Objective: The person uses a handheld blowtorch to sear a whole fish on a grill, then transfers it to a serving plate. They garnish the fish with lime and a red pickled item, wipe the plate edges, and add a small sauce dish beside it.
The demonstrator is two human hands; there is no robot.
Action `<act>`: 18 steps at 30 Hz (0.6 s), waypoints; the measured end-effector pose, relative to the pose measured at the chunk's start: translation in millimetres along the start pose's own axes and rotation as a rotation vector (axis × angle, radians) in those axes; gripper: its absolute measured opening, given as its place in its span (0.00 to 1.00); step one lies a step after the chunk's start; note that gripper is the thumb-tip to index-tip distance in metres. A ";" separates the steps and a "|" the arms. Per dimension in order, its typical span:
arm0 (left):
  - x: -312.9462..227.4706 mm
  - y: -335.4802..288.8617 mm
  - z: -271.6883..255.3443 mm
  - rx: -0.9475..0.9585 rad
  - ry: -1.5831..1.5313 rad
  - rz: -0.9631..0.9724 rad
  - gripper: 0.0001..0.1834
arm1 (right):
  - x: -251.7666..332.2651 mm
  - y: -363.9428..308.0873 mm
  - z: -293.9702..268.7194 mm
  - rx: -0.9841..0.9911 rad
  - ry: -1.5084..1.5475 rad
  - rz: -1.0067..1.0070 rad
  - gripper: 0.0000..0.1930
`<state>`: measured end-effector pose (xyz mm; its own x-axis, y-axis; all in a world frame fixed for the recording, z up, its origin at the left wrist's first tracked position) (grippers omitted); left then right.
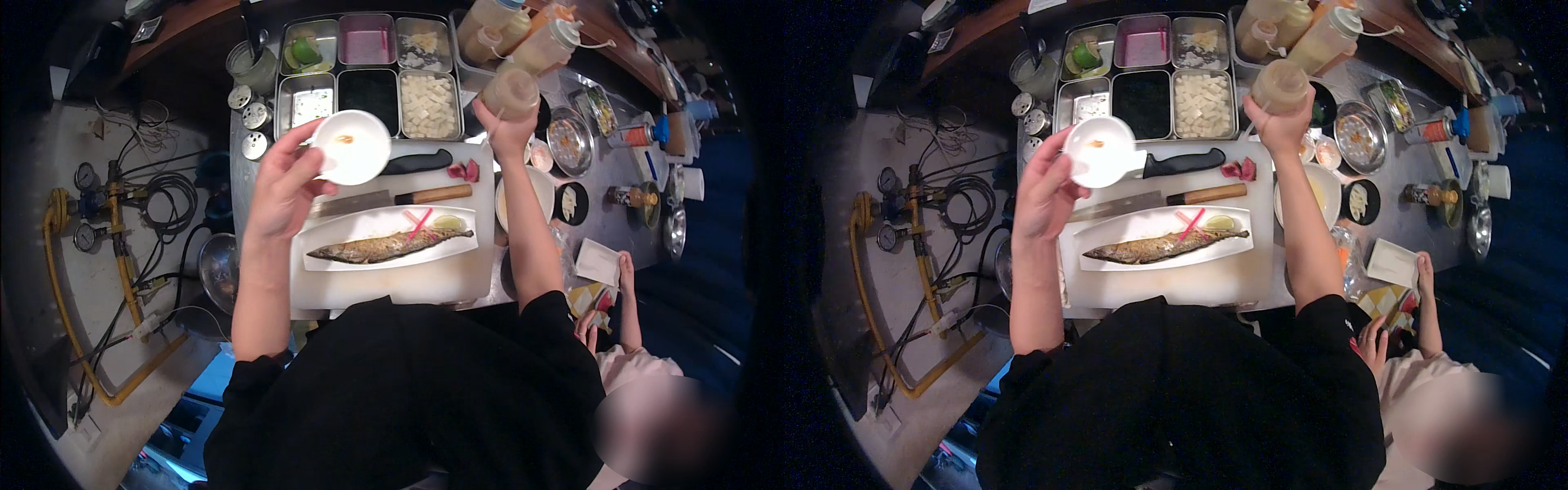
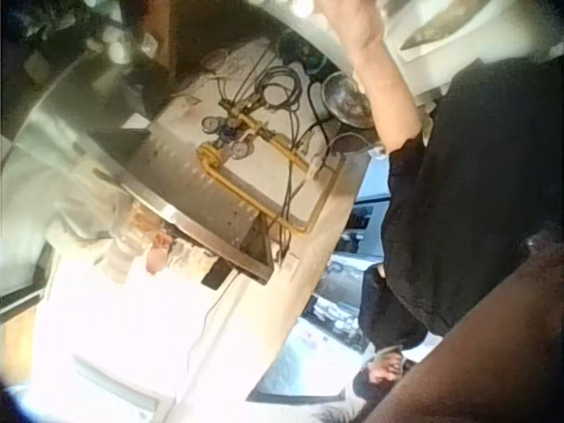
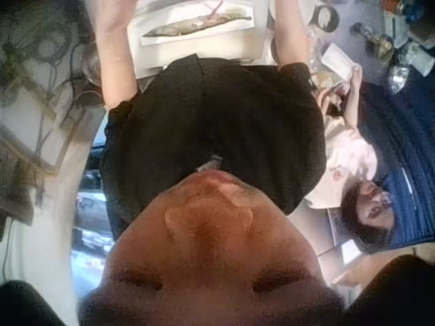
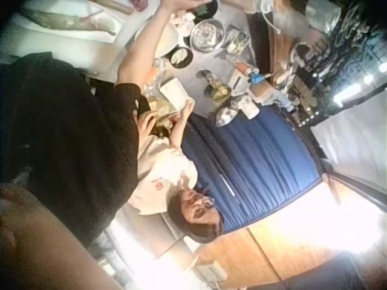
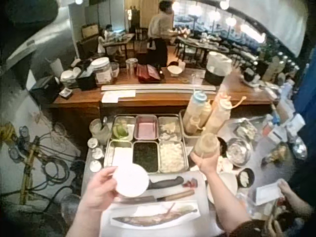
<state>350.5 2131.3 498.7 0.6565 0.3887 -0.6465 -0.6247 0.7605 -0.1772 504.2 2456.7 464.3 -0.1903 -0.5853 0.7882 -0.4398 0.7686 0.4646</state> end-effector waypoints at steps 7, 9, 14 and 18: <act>4.4 13.4 18.5 0.017 0.057 0.007 0.23 | 148.9 -10.1 1.4 0.286 -0.355 -0.565 0.37; 2.8 10.5 15.8 0.012 0.071 0.014 0.23 | 178.3 -18.8 2.9 0.359 -0.495 -0.683 0.38; 4.5 4.0 13.0 0.005 0.114 0.007 0.21 | 211.6 -39.2 2.6 0.455 -0.799 -0.896 0.34; 7.0 -2.1 11.2 0.037 0.116 0.015 0.20 | 228.1 -48.1 3.9 0.483 -0.917 -0.978 0.28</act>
<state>361.1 2138.3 502.9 0.5922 0.3391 -0.7310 -0.6170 0.7743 -0.1406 478.5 2285.2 620.2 -0.0505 -0.9207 -0.3869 -0.9390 -0.0882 0.3324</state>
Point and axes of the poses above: each hand's wrist, its own y-axis towards the middle knuckle, its own z-axis out of the palm, x = y × z, the point moved 9 cm from there along y, towards the middle knuckle, and after that the axes turned 15 degrees about -y, right-handed, at the moved point
